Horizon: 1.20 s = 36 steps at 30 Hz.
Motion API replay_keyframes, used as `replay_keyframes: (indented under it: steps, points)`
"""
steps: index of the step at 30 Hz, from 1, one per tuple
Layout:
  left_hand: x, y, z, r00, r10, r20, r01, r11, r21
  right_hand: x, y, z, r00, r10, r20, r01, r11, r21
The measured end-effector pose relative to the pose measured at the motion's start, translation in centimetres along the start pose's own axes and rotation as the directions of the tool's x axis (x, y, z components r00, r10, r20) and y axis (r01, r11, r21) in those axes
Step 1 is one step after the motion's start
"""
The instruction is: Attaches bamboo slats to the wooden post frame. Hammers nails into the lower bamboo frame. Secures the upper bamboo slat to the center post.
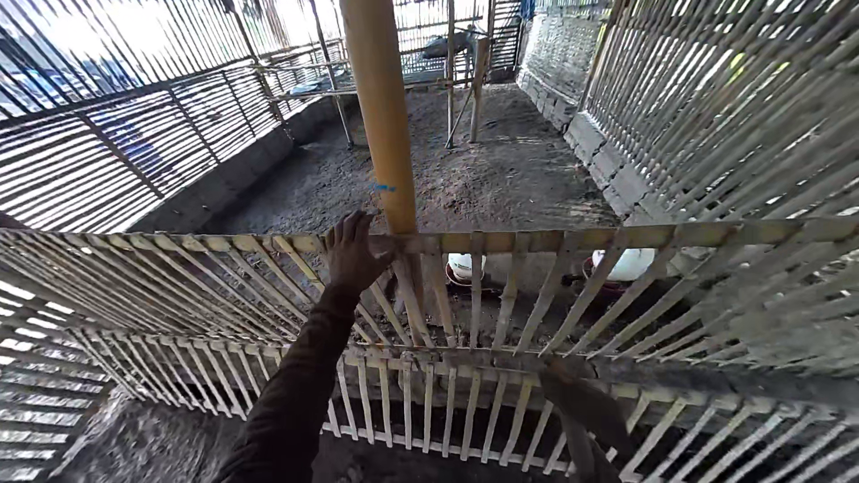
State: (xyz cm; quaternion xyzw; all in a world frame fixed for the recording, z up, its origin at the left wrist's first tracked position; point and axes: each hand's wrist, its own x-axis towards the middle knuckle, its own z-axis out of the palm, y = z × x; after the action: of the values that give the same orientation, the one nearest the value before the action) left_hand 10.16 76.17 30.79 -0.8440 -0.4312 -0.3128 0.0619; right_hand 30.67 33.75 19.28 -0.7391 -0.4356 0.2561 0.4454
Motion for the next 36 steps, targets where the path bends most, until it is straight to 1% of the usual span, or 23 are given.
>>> replay_keyframes:
  steps: [2, 3, 5, 7, 9, 10, 11, 12, 13, 14, 15, 17, 19, 20, 22, 23, 25, 26, 28, 29, 30, 32, 36]
  points:
    - [1.5, -1.2, 0.6, 0.986, 0.104, 0.130, -0.118, 0.987, 0.105, 3.2, 0.7, 2.4, 0.984, -0.179, -0.004, 0.178, 0.983, -0.051]
    - [2.1, -1.7, 1.1, 0.977, 0.148, 0.155, -0.170, 0.975, 0.141, 4.3, 0.2, 3.6, 0.968, -0.250, -0.036, 0.246, 0.965, -0.086]
    - [2.7, -2.0, 1.3, 0.962, 0.162, 0.221, -0.197, 0.970, 0.144, 7.0, -2.4, 5.6, 0.919, -0.377, -0.115, 0.359, 0.921, -0.154]
    - [2.6, -2.0, 1.2, 0.957, 0.177, 0.231, -0.203, 0.975, 0.094, 10.2, -5.9, 7.8, 0.817, -0.529, -0.230, 0.482, 0.845, -0.233]
    - [2.8, -2.0, 1.0, 0.957, 0.175, 0.231, -0.195, 0.978, 0.069, 13.2, -8.9, 9.6, 0.713, -0.640, -0.286, 0.570, 0.767, -0.294]
    - [2.9, -1.9, 0.8, 0.956, 0.172, 0.237, -0.192, 0.979, 0.064, 14.6, -9.6, 10.4, 0.692, -0.662, -0.288, 0.581, 0.748, -0.322]
    - [3.1, -2.0, 0.8, 0.954, 0.176, 0.242, -0.196, 0.979, 0.058, 15.9, -9.7, 11.2, 0.707, -0.656, -0.264, 0.564, 0.748, -0.351]
    - [3.2, -2.1, 0.8, 0.952, 0.184, 0.246, -0.203, 0.978, 0.055, 17.1, -9.4, 11.9, 0.773, -0.601, -0.204, 0.507, 0.778, -0.370]
    - [3.2, -2.2, 0.8, 0.948, 0.186, 0.260, -0.209, 0.976, 0.062, 18.0, -9.0, 12.3, 0.867, -0.487, -0.109, 0.420, 0.830, -0.366]
    - [3.0, -2.3, 1.0, 0.944, 0.192, 0.267, -0.218, 0.973, 0.070, 18.4, -8.6, 12.7, 0.925, -0.379, -0.039, 0.340, 0.867, -0.366]
    - [2.8, -2.3, 1.1, 0.943, 0.198, 0.267, -0.223, 0.973, 0.065, 18.4, -8.5, 13.1, 0.936, -0.350, -0.030, 0.317, 0.878, -0.360]
    - [3.3, -2.5, 1.0, 0.949, 0.208, 0.238, -0.224, 0.974, 0.038, 17.8, -8.9, 13.6, 0.881, -0.456, -0.125, 0.393, 0.853, -0.344]
    - [3.2, -2.4, 1.0, 0.947, 0.219, 0.236, -0.229, 0.973, 0.016, 16.7, -9.2, 14.1, 0.756, -0.594, -0.273, 0.493, 0.792, -0.359]
    - [3.3, -2.4, 1.0, 0.949, 0.229, 0.217, -0.236, 0.972, 0.007, 16.4, -9.3, 14.3, 0.699, -0.635, -0.329, 0.532, 0.769, -0.353]
    - [3.3, -2.5, 1.1, 0.951, 0.240, 0.197, -0.245, 0.969, 0.002, 16.1, -8.7, 15.4, 0.633, -0.660, -0.404, 0.578, 0.751, -0.320]
    - [3.2, -2.6, 1.2, 0.951, 0.242, 0.194, -0.248, 0.969, 0.004, 16.1, -8.2, 16.0, 0.635, -0.653, -0.412, 0.581, 0.756, -0.302]
    - [3.4, -2.5, 0.9, 0.947, 0.234, 0.220, -0.240, 0.971, 0.004, 16.7, -7.4, 17.0, 0.686, -0.625, -0.374, 0.540, 0.781, -0.314]
    - [3.6, -2.5, 0.8, 0.946, 0.230, 0.230, -0.236, 0.972, -0.001, 17.3, -7.6, 17.2, 0.738, -0.593, -0.322, 0.490, 0.799, -0.348]
    - [3.1, -2.5, 1.1, 0.945, 0.228, 0.237, -0.233, 0.972, -0.004, 17.5, -8.4, 16.9, 0.892, -0.407, -0.196, 0.331, 0.884, -0.329]
    - [2.8, -2.4, 1.2, 0.943, 0.230, 0.239, -0.237, 0.972, 0.000, 17.1, -8.5, 16.9, 0.917, -0.351, -0.189, 0.283, 0.907, -0.312]
    - [3.0, -2.5, 1.1, 0.943, 0.232, 0.239, -0.241, 0.971, 0.008, 16.9, -8.7, 16.9, 0.917, -0.338, -0.212, 0.274, 0.920, -0.280]
    - [3.3, -2.4, 0.8, 0.937, 0.211, 0.277, -0.222, 0.975, 0.009, 15.6, -8.0, 16.7, 0.878, -0.380, -0.293, 0.324, 0.920, -0.222]
    - [3.2, -1.8, 0.3, 0.925, 0.181, 0.335, -0.194, 0.981, 0.005, 14.6, -7.9, 16.6, 0.719, -0.534, -0.444, 0.444, 0.845, -0.297]
